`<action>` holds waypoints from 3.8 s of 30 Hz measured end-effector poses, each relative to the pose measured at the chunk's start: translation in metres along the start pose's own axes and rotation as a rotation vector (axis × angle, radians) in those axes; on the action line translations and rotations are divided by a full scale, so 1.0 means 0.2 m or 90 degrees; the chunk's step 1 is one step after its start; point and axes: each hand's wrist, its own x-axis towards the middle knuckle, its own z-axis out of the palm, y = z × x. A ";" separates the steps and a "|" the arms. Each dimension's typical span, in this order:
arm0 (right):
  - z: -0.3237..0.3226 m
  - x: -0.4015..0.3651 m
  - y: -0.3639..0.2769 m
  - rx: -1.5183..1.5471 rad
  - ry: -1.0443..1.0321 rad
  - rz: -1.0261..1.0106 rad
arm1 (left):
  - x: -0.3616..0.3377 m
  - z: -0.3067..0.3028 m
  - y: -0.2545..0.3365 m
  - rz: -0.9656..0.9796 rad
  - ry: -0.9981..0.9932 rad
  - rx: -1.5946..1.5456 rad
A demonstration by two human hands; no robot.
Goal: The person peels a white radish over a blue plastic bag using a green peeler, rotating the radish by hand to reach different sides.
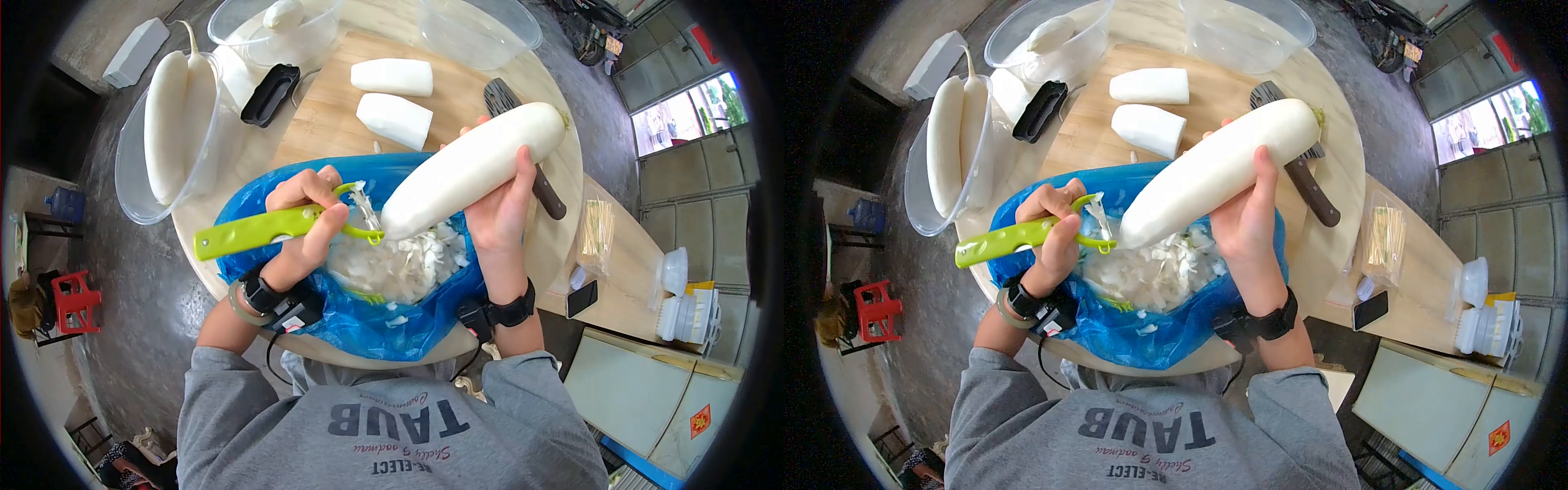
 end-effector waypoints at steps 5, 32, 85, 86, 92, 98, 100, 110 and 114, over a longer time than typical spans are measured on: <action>0.05 -0.04 0.07 -0.024 -0.016 -0.013 | 0.03 0.06 0.07 -0.033 -0.062 0.032; 0.06 -0.08 0.11 -0.102 -0.026 -0.027 | 0.05 0.08 0.12 0.064 -0.098 0.259; 0.03 -0.04 0.07 -0.067 0.025 -0.097 | 0.04 0.06 0.09 0.082 -0.104 0.162; 0.04 -0.05 0.07 -0.025 0.012 -0.068 | 0.04 0.07 0.09 0.059 -0.098 0.164; 0.07 -0.08 0.11 -0.017 0.016 -0.048 | 0.04 0.10 0.10 0.056 -0.107 0.278; 0.03 -0.05 0.06 -0.066 0.028 -0.072 | 0.02 0.03 0.07 0.093 -0.092 0.214; 0.02 -0.04 0.06 -0.082 0.042 -0.091 | 0.02 0.03 0.07 0.107 -0.092 0.182; 0.08 -0.08 0.09 -0.120 0.022 -0.082 | 0.05 0.10 0.11 0.062 -0.138 0.229; 0.00 -0.03 0.05 -0.093 0.035 -0.048 | 0.02 0.03 0.05 0.076 -0.121 0.192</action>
